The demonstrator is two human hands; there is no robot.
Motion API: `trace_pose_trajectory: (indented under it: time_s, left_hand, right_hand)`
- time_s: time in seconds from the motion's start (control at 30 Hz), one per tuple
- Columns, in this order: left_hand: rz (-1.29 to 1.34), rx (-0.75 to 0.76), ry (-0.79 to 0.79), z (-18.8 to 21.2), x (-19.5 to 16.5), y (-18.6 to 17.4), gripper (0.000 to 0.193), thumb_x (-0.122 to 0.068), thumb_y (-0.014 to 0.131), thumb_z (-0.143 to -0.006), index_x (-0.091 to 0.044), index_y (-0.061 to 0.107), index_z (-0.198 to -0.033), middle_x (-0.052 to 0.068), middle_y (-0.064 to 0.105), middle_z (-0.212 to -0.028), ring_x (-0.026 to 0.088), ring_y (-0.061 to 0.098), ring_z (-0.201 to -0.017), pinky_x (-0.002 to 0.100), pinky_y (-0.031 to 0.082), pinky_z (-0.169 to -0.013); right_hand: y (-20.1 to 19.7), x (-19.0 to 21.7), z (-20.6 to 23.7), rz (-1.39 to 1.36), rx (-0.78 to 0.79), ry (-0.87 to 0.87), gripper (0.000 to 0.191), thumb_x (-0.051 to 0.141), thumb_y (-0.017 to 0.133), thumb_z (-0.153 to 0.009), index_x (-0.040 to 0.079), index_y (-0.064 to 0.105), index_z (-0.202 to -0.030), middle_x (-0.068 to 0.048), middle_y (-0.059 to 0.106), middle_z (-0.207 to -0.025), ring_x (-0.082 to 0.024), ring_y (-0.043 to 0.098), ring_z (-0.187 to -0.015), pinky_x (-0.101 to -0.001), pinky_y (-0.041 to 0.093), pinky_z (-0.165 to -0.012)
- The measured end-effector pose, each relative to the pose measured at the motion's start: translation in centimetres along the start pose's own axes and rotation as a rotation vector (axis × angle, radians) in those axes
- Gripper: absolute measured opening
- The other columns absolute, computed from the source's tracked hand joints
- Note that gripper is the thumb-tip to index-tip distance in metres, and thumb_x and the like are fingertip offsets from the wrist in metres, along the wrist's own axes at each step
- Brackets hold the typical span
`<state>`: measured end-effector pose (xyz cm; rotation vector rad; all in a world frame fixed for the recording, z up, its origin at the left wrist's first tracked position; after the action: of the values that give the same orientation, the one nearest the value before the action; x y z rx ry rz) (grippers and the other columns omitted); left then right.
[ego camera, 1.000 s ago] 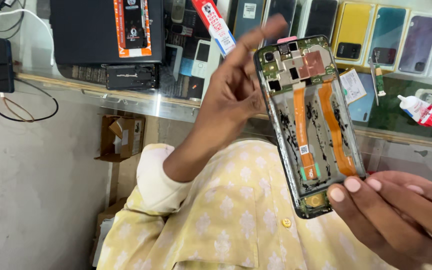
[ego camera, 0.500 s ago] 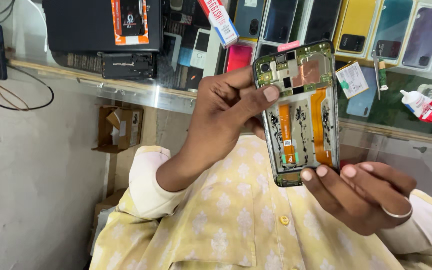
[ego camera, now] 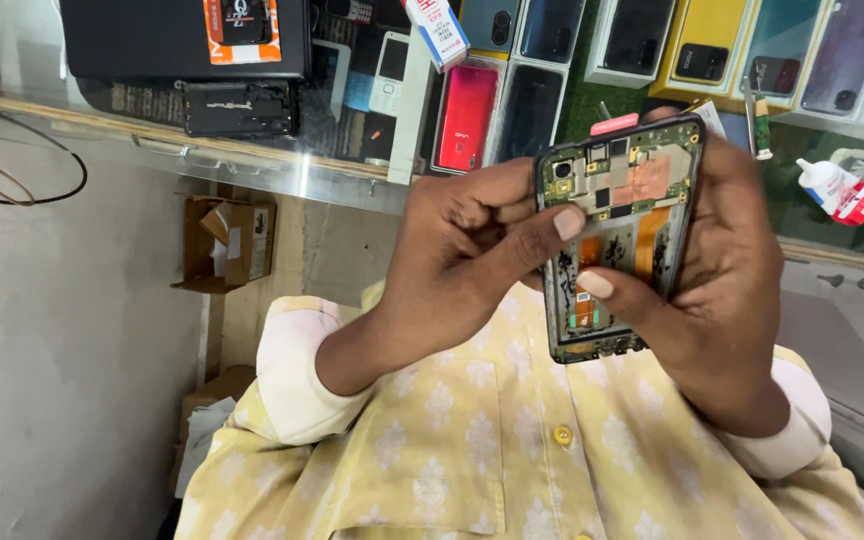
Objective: The person applies adhesive to a smartphone chassis, then installs a new battery and secures it with a rubber band. They use a screwdriver to tighten screws on the phone's internal frame and handle a green battery and a black phone case during the process.
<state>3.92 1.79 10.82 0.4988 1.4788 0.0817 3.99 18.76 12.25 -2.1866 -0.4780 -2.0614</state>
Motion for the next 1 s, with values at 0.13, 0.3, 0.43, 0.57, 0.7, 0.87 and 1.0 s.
trace_pose_trajectory:
  time_s: [0.13, 0.3, 0.43, 0.57, 0.7, 0.87, 1.0]
  left_hand:
    - [0.042, 0.030, 0.014, 0.4, -0.1, 0.3, 0.029, -0.017, 0.065, -0.114, 0.006, 0.066, -0.132, 0.002, 0.072, -0.098, 0.002, 0.062, -0.077, 0.020, 0.054, -0.065]
    - [0.139, 0.047, -0.009, 0.6, 0.0, 0.5, 0.027, -0.010, 0.064, -0.112, 0.008, 0.064, -0.132, 0.000, 0.069, -0.093, 0.000, 0.060, -0.080, 0.019, 0.052, -0.073]
    - [0.127, 0.093, 0.016, 1.1, -0.4, 0.9, 0.029, 0.002, 0.064, -0.111, 0.008, 0.060, -0.138, 0.005, 0.073, -0.110, 0.002, 0.065, -0.097, 0.019, 0.055, -0.083]
    - [0.149, 0.105, 0.074, 1.3, -0.3, 1.3, 0.023, 0.008, 0.064, -0.115, 0.009, 0.060, -0.138, 0.005, 0.073, -0.115, 0.001, 0.064, -0.102, 0.018, 0.056, -0.086]
    - [0.110, 0.092, 0.069, 1.5, -0.1, 1.2, 0.023, 0.009, 0.064, -0.114, 0.009, 0.061, -0.136, 0.005, 0.074, -0.115, 0.002, 0.065, -0.102, 0.018, 0.056, -0.084]
    - [0.061, 0.056, 0.047, 1.4, -0.2, 1.2, 0.025, 0.010, 0.066, -0.109, 0.009, 0.062, -0.133, 0.006, 0.074, -0.112, 0.002, 0.065, -0.100, 0.019, 0.057, -0.084]
    - [-0.107, 0.018, 0.104, 1.3, -1.1, 1.2, 0.027, 0.006, 0.071, -0.105, 0.004, 0.067, -0.131, 0.003, 0.075, -0.102, -0.001, 0.065, -0.085, 0.016, 0.056, -0.067]
  right_hand:
    - [-0.2, -0.5, 0.2, 0.048, 0.024, 0.106, 0.050, 0.003, 0.078, -0.098, -0.004, 0.047, -0.138, -0.012, 0.069, -0.127, -0.013, 0.068, -0.116, -0.0286, 0.057, -0.103]
    - [-0.8, -0.9, 0.9, 0.064, -0.005, 0.145, 0.053, 0.004, 0.078, -0.094, -0.002, 0.052, -0.140, -0.011, 0.070, -0.123, -0.013, 0.069, -0.112, -0.0308, 0.058, -0.104]
    - [-0.9, -0.9, 1.3, 0.062, 0.013, 0.121, 0.045, 0.003, 0.078, -0.097, -0.003, 0.052, -0.133, -0.012, 0.071, -0.122, -0.013, 0.070, -0.110, -0.0283, 0.058, -0.100]
    - [-0.9, -1.0, 1.5, 0.051, 0.008, 0.122, 0.049, 0.002, 0.078, -0.096, -0.003, 0.051, -0.137, -0.012, 0.071, -0.122, -0.013, 0.070, -0.110, -0.0299, 0.059, -0.101]
    - [-1.0, -1.2, 1.6, 0.052, 0.022, 0.123, 0.052, 0.001, 0.077, -0.095, -0.002, 0.052, -0.140, -0.013, 0.071, -0.122, -0.013, 0.070, -0.109, -0.0305, 0.060, -0.102]
    - [-1.3, -1.6, 1.9, 0.034, 0.010, 0.115, 0.046, 0.002, 0.079, -0.095, -0.003, 0.052, -0.132, -0.013, 0.072, -0.120, -0.013, 0.071, -0.107, -0.0278, 0.060, -0.095]
    - [-1.8, -1.9, 2.3, 0.114, -0.004, 0.115, 0.041, 0.005, 0.081, -0.093, -0.004, 0.056, -0.125, -0.012, 0.074, -0.111, -0.011, 0.072, -0.099, -0.0258, 0.060, -0.089]
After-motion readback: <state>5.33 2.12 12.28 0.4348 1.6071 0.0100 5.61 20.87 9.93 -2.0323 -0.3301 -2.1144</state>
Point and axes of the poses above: each hand's wrist, its own z-axis away from the middle knuckle, its own y-axis out of the palm, x = y × z, the point moved 6 cm from there along -z, towards the middle knuckle
